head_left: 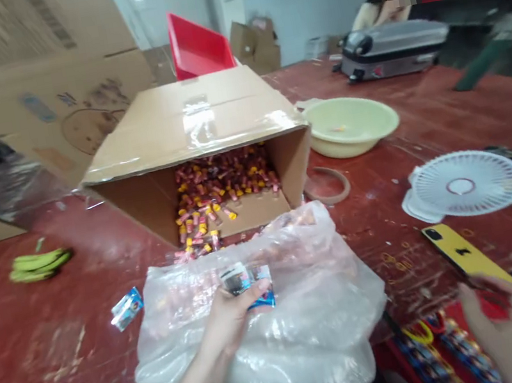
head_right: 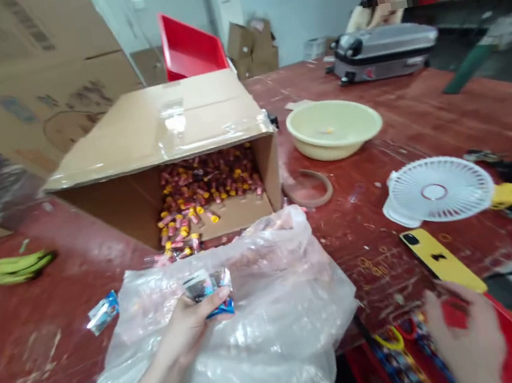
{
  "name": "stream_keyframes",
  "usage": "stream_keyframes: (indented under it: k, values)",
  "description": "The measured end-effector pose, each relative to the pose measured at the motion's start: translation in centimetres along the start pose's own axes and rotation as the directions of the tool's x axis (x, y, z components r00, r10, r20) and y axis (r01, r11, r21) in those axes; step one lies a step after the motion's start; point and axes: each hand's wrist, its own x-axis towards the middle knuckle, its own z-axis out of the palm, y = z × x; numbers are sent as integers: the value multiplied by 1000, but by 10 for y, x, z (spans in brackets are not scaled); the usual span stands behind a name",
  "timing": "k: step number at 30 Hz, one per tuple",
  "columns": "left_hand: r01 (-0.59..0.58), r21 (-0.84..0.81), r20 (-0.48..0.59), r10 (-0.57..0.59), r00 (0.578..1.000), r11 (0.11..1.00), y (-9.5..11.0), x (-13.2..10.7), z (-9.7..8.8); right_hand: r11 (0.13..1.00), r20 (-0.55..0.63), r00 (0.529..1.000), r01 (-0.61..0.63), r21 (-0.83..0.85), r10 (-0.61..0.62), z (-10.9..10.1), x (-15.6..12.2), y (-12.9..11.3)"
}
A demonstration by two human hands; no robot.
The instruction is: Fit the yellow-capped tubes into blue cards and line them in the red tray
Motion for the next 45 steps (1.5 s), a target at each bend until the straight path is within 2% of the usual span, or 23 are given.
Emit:
stream_keyframes:
  k: [2,3,4,6,8,10,11,14,16,18,21,24,26,28,32,34,36,40,42,44,45]
  values:
    - [12,-28,18,-11,1000,1000,-1,-2,-5,948,47,966,241,208,-256,43,12,-68]
    - [19,-28,32,-18,999,999,-1,-3,-7,892,133,921,307,331,-367,69,16,-106]
    - [22,-21,41,-21,999,1000,-2,-5,-9,845,244,866,300,443,-435,98,19,-143]
    - [7,-13,38,-7,999,1000,-2,-7,-14,801,493,707,176,572,-507,160,23,-210]
    - [-35,-26,20,35,999,999,-2,-8,-19,798,568,629,144,586,-531,217,21,-262]
    - [-81,-46,11,81,997,996,-1,-9,-24,805,605,602,112,582,-521,260,15,-295]
    - [-97,-50,4,98,995,994,0,-9,-27,809,618,596,94,580,-513,276,12,-306]
    - [-101,-36,-29,100,995,994,2,-9,-34,818,660,577,26,574,-482,297,7,-315]
    - [-88,-27,-34,87,996,996,2,-9,-38,821,688,559,-24,571,-463,292,12,-311]
    - [-85,-19,-23,85,996,996,1,-7,-40,816,712,538,-76,573,-450,271,23,-303]
    - [-106,-23,42,107,993,994,2,-3,-39,775,728,505,-166,609,-464,213,38,-285]
    - [-140,-5,131,140,982,990,5,0,-32,654,685,516,-280,703,-515,143,45,-270]
    - [-158,40,165,149,975,987,7,0,-27,581,611,535,-251,774,-583,108,45,-264]
    - [-180,98,182,161,970,979,9,-1,-23,570,535,517,-106,815,-668,88,44,-263]
    - [-190,152,199,158,967,970,8,-2,-19,563,457,397,207,800,-796,78,45,-270]
    - [-174,137,205,144,968,975,7,-2,-18,523,428,335,285,803,-840,77,46,-275]
    - [-173,132,207,144,968,976,7,-2,-18,486,402,296,318,814,-866,75,46,-278]
    - [-180,153,193,149,970,972,9,-2,-17,437,348,281,383,814,-894,68,42,-281]
    - [-184,165,190,152,970,969,9,-1,-16,439,351,277,395,807,-895,66,40,-281]
    - [-196,157,192,165,967,968,9,-2,-15,506,427,289,310,805,-857,69,38,-280]
    - [-198,142,199,168,965,970,8,-3,-15,563,495,303,207,800,-814,72,37,-278]
